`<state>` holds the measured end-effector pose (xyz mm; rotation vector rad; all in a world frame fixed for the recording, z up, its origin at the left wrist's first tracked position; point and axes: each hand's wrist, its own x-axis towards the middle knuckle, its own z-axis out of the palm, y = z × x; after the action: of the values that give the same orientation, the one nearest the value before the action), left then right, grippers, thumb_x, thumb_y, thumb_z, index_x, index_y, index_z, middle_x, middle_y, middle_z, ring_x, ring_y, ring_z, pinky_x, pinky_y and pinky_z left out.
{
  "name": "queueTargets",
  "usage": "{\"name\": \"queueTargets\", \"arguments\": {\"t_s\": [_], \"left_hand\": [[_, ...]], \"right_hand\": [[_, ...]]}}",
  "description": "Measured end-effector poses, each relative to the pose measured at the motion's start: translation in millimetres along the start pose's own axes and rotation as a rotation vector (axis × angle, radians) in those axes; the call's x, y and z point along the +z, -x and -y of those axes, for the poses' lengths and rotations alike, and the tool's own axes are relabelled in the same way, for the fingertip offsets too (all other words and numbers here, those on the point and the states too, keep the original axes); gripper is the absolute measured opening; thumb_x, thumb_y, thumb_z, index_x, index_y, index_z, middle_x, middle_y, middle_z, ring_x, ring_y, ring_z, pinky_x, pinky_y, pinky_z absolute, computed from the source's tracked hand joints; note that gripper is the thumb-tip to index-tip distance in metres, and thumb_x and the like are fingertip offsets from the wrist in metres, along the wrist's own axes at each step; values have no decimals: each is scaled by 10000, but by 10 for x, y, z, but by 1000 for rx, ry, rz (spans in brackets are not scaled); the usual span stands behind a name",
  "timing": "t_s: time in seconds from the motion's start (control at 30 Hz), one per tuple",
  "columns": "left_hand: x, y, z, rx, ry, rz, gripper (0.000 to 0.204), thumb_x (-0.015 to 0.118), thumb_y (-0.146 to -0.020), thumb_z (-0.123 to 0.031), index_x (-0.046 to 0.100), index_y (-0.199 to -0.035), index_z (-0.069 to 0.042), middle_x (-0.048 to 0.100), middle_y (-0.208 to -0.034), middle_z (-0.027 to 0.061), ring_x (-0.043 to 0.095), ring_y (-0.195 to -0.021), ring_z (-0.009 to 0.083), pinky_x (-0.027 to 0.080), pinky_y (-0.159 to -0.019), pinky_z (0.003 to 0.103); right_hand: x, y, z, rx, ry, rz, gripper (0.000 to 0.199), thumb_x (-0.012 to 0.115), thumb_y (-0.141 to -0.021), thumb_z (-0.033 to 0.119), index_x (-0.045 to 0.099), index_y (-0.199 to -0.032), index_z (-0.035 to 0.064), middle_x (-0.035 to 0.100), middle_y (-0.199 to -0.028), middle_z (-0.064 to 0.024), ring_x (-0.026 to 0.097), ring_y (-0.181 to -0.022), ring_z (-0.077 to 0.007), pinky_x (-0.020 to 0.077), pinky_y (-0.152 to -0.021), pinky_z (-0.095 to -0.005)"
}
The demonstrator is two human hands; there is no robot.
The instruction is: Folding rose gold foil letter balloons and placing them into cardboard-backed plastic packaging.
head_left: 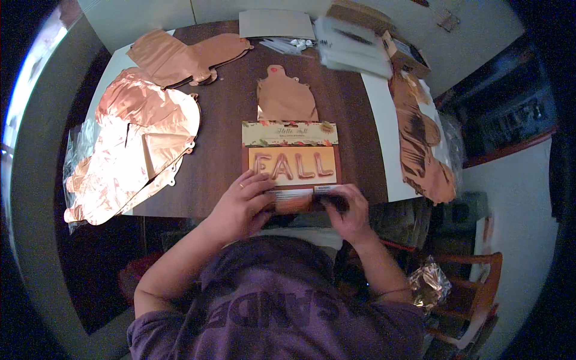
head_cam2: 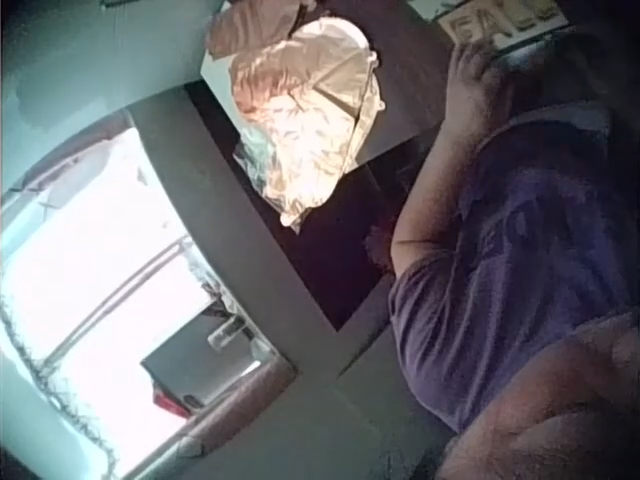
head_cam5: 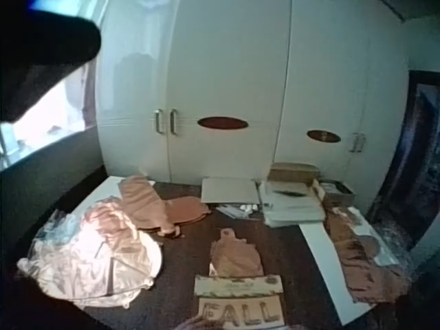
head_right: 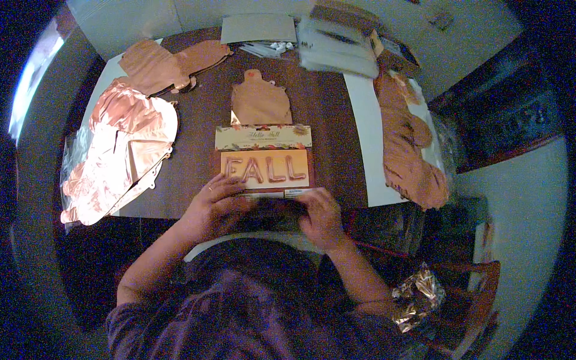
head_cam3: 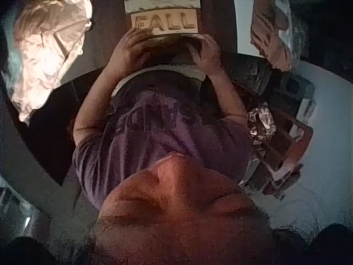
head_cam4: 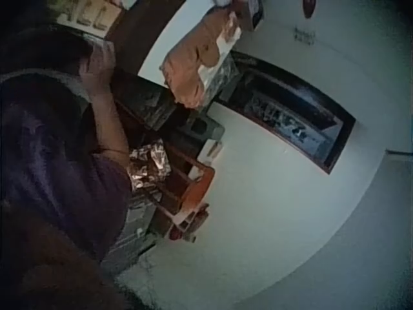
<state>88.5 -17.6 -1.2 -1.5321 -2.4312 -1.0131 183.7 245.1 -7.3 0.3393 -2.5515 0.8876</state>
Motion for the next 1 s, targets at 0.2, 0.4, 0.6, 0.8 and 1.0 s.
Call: {"name": "queueTargets", "arguments": {"t_s": [0.2, 0.4, 0.6, 0.8, 1.0], "left_hand": [[-42, -46, -44, -415, 298, -69, 238, 744, -737, -74, 624, -930, -4, 608, -1103, 161, 575, -1072, 363, 481, -942, 429], [13, -83, -132, -49, -110, -230, 452, 673, -803, -131, 533, -1220, -24, 501, -1289, 170, 463, -1220, 376, 409, -996, 474], [231, -185, -255, 88, -298, 370, 831, 579, -834, -494, 322, -1438, 15, 307, -1516, 163, 229, -1430, 315, 153, -1158, 506], [186, -171, -291, 64, -343, 411, 877, 596, -818, -501, 273, -1464, -4, 259, -1539, 163, 221, -1436, 308, 157, -1154, 508], [240, -137, -251, 91, -360, 398, 856, 595, -809, -471, 270, -1470, -35, 245, -1548, 159, 226, -1434, 316, 155, -1144, 553]], "right_hand": [[155, -212, 126, 141, 243, -61, 507, 708, -798, 121, 506, -1254, 31, 563, -1146, -170, 592, -952, -365, 492, -874, -439], [189, -167, 106, 69, 388, 98, 545, 561, -875, 66, 400, -1395, 51, 459, -1316, -204, 568, -1082, -372, 512, -887, -416], [1, -347, 140, 135, 275, 241, 576, 601, -854, 101, 380, -1382, 41, 434, -1322, -202, 567, -1093, -390, 515, -898, -417], [-313, -966, -289, 455, 5, 158, 569, 747, -767, 173, 507, -1261, 24, 552, -1153, -166, 610, -971, -294, 508, -847, -377], [-365, -1387, -906, 488, -203, 540, 378, 764, -782, 195, 626, -1086, 17, 613, -806, -14, 572, -702, -110, 486, -644, -252]]}}
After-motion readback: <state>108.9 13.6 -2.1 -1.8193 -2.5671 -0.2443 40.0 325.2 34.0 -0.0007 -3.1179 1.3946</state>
